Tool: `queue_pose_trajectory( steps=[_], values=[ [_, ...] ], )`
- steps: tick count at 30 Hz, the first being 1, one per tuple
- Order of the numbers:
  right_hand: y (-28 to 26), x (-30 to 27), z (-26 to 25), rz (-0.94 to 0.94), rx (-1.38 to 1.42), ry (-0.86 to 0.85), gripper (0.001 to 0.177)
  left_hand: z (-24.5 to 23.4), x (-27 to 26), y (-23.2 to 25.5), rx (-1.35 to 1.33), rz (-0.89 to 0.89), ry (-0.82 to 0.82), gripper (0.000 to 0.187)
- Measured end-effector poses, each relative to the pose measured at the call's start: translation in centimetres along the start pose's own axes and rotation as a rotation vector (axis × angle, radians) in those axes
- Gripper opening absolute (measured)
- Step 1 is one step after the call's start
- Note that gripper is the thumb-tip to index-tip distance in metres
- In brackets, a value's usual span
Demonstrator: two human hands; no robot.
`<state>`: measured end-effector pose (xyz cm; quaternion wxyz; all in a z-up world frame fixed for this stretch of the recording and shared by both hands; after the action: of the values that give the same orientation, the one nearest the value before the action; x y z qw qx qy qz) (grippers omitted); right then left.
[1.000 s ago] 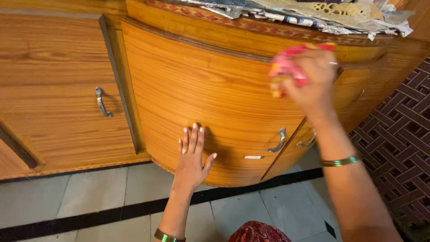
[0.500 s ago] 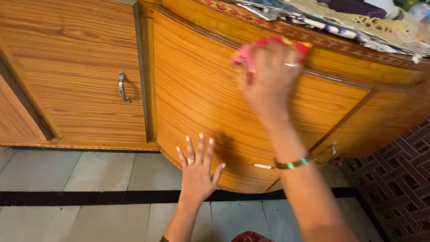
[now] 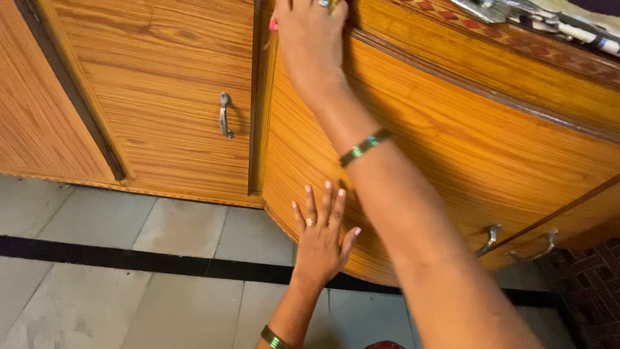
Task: The person wipes the front of a wooden cabinet with a colorful cloth. They move from left to right, cleaning the doors and handles in a continuous motion.
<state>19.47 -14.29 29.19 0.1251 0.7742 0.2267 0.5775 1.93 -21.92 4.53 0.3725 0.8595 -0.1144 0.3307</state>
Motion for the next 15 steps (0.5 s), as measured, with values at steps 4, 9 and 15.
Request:
queue_pose_trajectory(
  steps=[4,9,15],
  values=[
    [6.1,-4.8,-5.0,-0.064,0.125,0.041,0.03,1.0,-0.1,1.3,0.006,0.036,-0.116,0.08],
    [19.5,-15.1,-11.7,-0.099,0.099,-0.064,0.032,1.4,0.1,2.1,-0.017,0.053,-0.151,0.081],
    [35.0,-25.7,-13.8,0.107,0.096,-0.177,0.018,0.8,-1.2,3.2,0.017,0.096,-0.127,0.078]
  ],
)
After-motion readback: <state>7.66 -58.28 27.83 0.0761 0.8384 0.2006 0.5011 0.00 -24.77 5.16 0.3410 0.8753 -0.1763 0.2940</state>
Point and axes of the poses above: each hand's wrist, its own x-axis towards the middle knuckle, its own z-axis out of the palm, y = z × x, the point moved 3 cm from there along x, towards the middle knuckle, and after that the axes turned 12 degrees about -x, right-handed, at the moved point
